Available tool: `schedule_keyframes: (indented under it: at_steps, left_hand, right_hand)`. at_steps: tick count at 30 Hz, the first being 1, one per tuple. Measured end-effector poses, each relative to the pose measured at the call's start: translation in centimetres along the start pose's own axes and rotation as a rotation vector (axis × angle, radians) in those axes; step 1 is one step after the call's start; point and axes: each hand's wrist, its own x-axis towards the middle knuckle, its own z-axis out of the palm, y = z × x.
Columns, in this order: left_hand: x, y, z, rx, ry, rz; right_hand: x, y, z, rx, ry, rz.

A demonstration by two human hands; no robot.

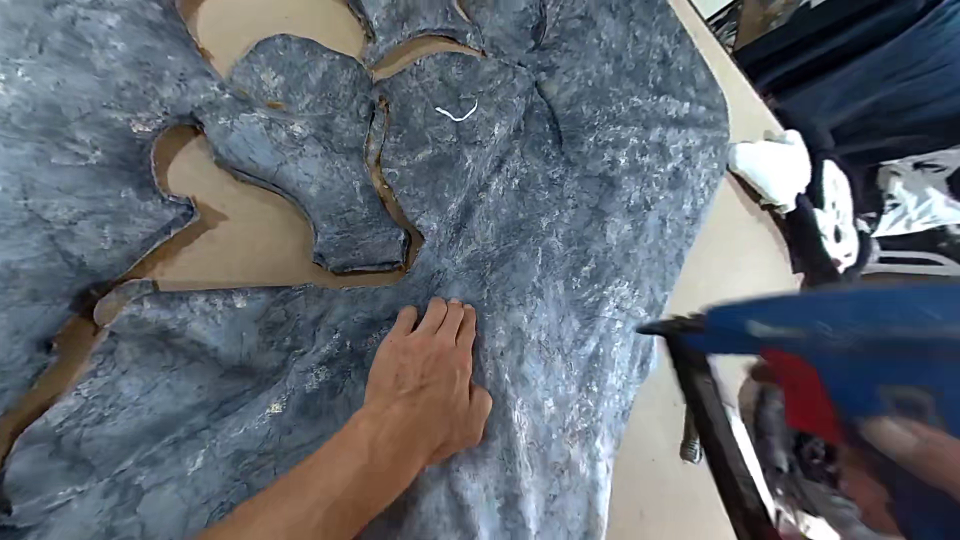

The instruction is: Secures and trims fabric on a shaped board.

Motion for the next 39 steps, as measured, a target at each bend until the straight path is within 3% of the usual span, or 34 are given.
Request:
schedule_keyframes:
  at_steps: [5, 10, 21, 29, 39]
  left_hand:
    - [0.4, -1.5, -0.1, -0.034, 0.040, 0.021]
    - [0.7, -1.8, 0.9, -0.096, 0.163, -0.017]
    - [0.7, -2.2, 1.3, -0.152, 0.260, -0.024]
    - [1.4, -5.2, -0.3, -0.180, 0.054, 0.098]
    - [1.4, -5.4, -0.2, -0.223, 0.110, 0.051]
  right_hand:
    - [8.7, -9.8, 2.4, -0.134, -0.324, 0.015]
    - [15.1, -16.1, 6.5, -0.296, -0.576, 0.235]
    - [18.7, -18.4, 10.1, -0.329, -0.670, 0.427]
    - [19.9, -18.6, 10.8, -0.271, -0.651, 0.524]
    - [21.2, -20.1, 12.0, -0.333, -0.763, 0.489]
